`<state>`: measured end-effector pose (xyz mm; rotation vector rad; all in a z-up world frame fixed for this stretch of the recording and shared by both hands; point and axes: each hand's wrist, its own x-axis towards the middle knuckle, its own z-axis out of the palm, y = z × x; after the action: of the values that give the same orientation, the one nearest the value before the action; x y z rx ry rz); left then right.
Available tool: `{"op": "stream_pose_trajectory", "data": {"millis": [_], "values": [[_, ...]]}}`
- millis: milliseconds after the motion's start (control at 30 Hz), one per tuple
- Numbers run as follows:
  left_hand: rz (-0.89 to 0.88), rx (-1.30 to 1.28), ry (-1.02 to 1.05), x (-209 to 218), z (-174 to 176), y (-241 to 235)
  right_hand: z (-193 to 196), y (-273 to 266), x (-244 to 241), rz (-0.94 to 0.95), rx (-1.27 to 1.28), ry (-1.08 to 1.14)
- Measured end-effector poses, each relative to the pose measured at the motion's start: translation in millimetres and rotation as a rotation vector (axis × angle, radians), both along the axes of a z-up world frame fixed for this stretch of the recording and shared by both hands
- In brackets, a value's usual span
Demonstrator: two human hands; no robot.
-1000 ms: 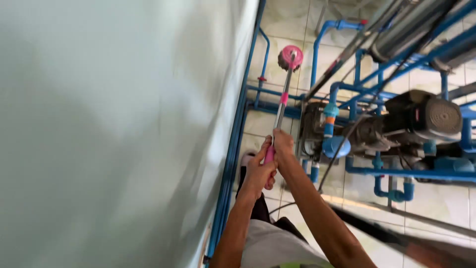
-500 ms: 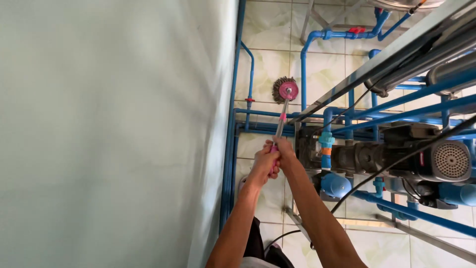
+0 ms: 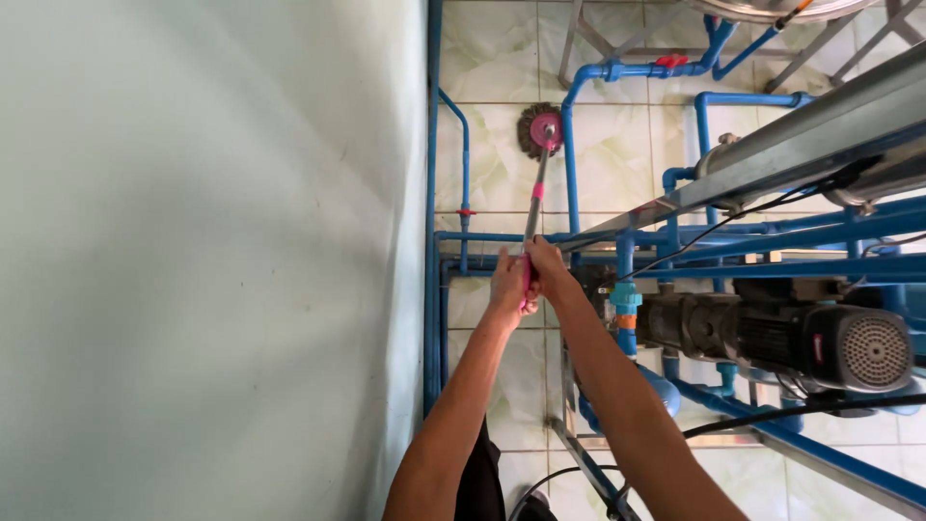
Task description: Mop the tiled floor around water filtration equipment.
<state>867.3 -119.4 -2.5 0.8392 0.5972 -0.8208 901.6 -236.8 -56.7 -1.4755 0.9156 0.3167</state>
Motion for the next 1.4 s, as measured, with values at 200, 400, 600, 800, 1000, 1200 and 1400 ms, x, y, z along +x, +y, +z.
{"op": "stream_pose_trajectory", "data": {"millis": [200,400,600,800,1000,1200,1400], "values": [[-0.819,0.146,-0.153,-24.1,138.1,36.3,-20.0,-20.9,-63.4,-0.139,0.340,-0.194],[-1.048,0.101,-0.305,-55.1,160.7,40.4,168.6,15.1,-164.1,-0.314,0.877,-0.056],[-1.054,0.188,-0.480,-23.4,154.3,30.9,172.2,-5.9,-187.9,-0.538,0.913,0.071],[-0.842,0.557,-0.698,-7.4,57.8,-24.4,79.6,-40.7,-125.0,-0.400,0.845,0.102],[-0.338,0.786,-0.942,50.4,-118.5,-87.4,50.0,-84.2,41.3,-0.473,0.722,-0.042],[-0.252,0.571,-0.189,58.8,24.4,-17.9,60.9,-14.7,28.7,-0.361,0.469,0.018],[-0.340,0.330,0.045,-29.6,-36.7,-2.8,153.9,32.8,-117.6,-0.388,0.630,0.025]]}}
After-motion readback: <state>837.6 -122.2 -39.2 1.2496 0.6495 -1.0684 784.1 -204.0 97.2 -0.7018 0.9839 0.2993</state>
